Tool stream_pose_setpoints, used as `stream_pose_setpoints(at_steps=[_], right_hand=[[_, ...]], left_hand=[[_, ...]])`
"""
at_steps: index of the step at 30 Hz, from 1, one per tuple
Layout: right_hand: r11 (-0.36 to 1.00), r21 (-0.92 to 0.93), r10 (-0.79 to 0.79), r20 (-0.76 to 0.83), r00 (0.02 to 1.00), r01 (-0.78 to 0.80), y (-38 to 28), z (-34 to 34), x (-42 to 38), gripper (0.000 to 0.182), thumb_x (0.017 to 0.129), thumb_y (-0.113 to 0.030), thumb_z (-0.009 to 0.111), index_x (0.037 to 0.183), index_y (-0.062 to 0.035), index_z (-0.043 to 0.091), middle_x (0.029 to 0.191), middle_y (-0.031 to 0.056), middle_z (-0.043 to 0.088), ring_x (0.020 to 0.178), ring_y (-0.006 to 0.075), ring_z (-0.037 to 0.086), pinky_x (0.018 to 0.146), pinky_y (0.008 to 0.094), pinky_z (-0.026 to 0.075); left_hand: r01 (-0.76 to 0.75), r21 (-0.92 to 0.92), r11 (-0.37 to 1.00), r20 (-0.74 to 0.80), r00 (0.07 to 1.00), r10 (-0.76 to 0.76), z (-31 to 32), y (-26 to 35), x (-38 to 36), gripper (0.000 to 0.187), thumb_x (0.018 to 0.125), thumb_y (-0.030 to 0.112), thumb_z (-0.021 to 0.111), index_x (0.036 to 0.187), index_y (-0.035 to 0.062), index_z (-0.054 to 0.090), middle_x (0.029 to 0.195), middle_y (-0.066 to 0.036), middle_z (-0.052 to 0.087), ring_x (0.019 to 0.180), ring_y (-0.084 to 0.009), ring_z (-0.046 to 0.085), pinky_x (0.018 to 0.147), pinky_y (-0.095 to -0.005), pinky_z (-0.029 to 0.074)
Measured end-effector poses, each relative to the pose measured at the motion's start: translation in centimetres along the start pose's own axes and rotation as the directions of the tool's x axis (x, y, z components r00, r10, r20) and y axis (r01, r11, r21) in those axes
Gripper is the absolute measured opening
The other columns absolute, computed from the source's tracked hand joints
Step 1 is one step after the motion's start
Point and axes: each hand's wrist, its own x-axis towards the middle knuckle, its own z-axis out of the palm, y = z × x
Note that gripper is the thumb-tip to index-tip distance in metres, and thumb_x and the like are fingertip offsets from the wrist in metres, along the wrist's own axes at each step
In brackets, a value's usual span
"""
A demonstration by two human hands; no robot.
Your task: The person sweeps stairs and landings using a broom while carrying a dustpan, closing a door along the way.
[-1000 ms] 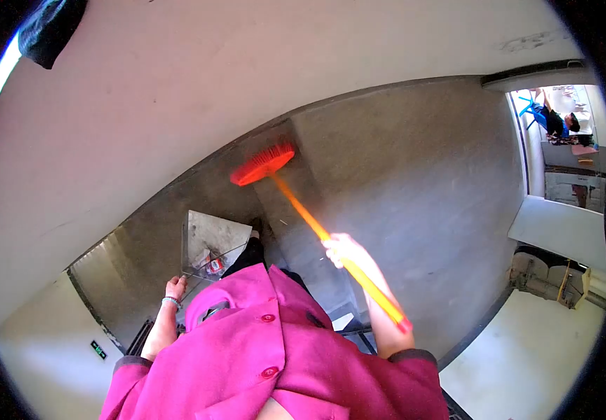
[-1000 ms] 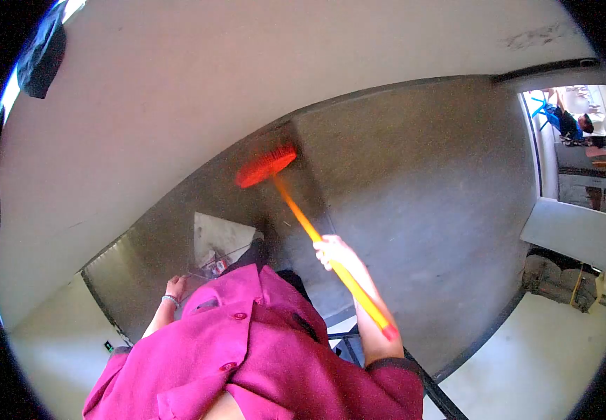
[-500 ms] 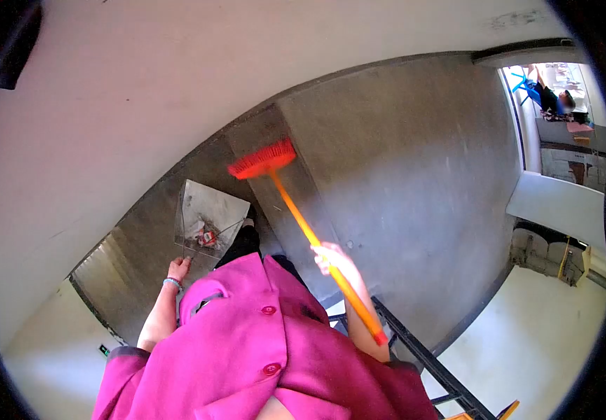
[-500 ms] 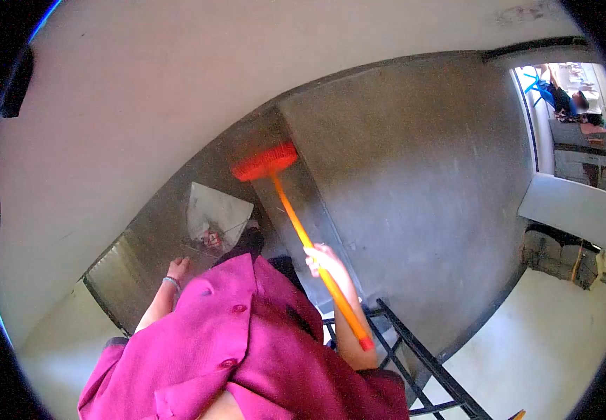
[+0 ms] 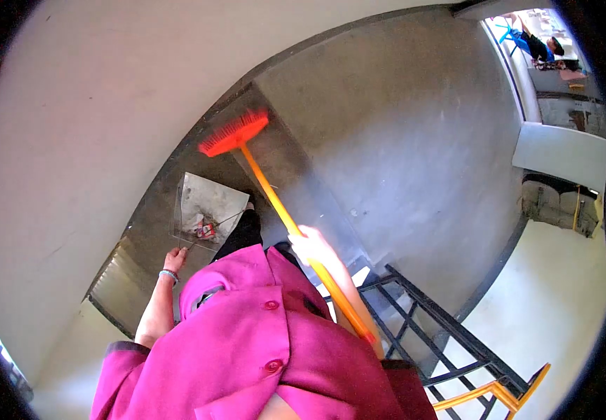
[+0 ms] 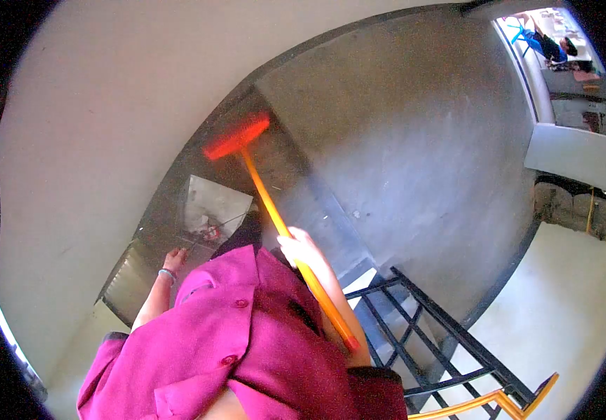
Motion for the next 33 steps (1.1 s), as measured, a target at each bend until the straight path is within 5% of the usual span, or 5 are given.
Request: stream_pose_setpoints(at_steps=[6,15,20,24,33], right_hand=[[0.971,0.236,0.034,-0.007,0.999,-0.031,6.1,-0.5,4.1,0.013,0.072,-0.015,0.049,0.072,-0.0057,0.040,0.050,-0.0012,0.041,0.036,0.0058,0.037,0.030,0.0193,0.032],[0.902,0.380,0.283,-0.162,0.945,-0.205,34.6,-6.3,-15.8,0.012,0.072,-0.015,0.048,0.078,-0.0077,0.040,0.053,-0.0004,0.039,0.035,0.0068,0.035,0.029,0.0211,0.030],[0.932,0.320,0.238,-0.181,0.954,-0.172,37.4,-7.6,-19.9,0.014,0.072,-0.011,0.045,0.086,-0.0070,0.042,0.051,-0.0003,0.037,0.033,0.0063,0.032,0.028,0.0211,0.026],[0.993,0.112,-0.021,-0.074,0.997,0.030,36.8,-7.5,-15.3,0.011,0.073,-0.014,0.047,0.079,-0.0051,0.044,0.050,-0.0007,0.039,0.034,0.0068,0.036,0.028,0.0202,0.029],[0.911,0.360,-0.172,-0.110,0.979,0.201,41.6,-10.2,-9.9,0.017,0.071,-0.019,0.051,0.065,-0.0065,0.041,0.046,-0.0013,0.039,0.033,0.0062,0.036,0.028,0.0192,0.029]], left_hand=[[-0.028,-0.146,0.989,-0.049,0.999,0.021,-0.6,-2.7,-3.5,0.025,0.071,0.024,0.050,0.055,0.0067,0.043,0.049,0.002,0.041,0.044,-0.0076,0.036,0.039,-0.0228,0.029],[0.003,-0.139,0.990,-0.050,0.999,-0.010,5.8,-15.8,-7.4,0.020,0.071,0.021,0.053,0.059,0.0104,0.041,0.049,0.003,0.039,0.040,-0.0052,0.033,0.036,-0.0199,0.026],[-0.005,-0.161,0.987,0.004,1.000,0.005,9.3,-19.6,-6.9,0.018,0.071,0.021,0.053,0.061,0.0106,0.041,0.050,0.004,0.040,0.040,-0.0048,0.034,0.034,-0.0190,0.026],[-0.017,-0.107,0.994,0.012,1.000,0.018,10.4,-18.2,-10.4,0.019,0.072,0.020,0.052,0.060,0.0098,0.041,0.050,0.004,0.039,0.039,-0.0044,0.033,0.033,-0.0183,0.025],[-0.110,-0.037,0.993,0.020,0.994,0.111,12.8,-20.6,-9.9,0.023,0.072,0.020,0.051,0.055,0.0103,0.039,0.048,0.004,0.037,0.039,-0.0042,0.032,0.033,-0.0187,0.024]])
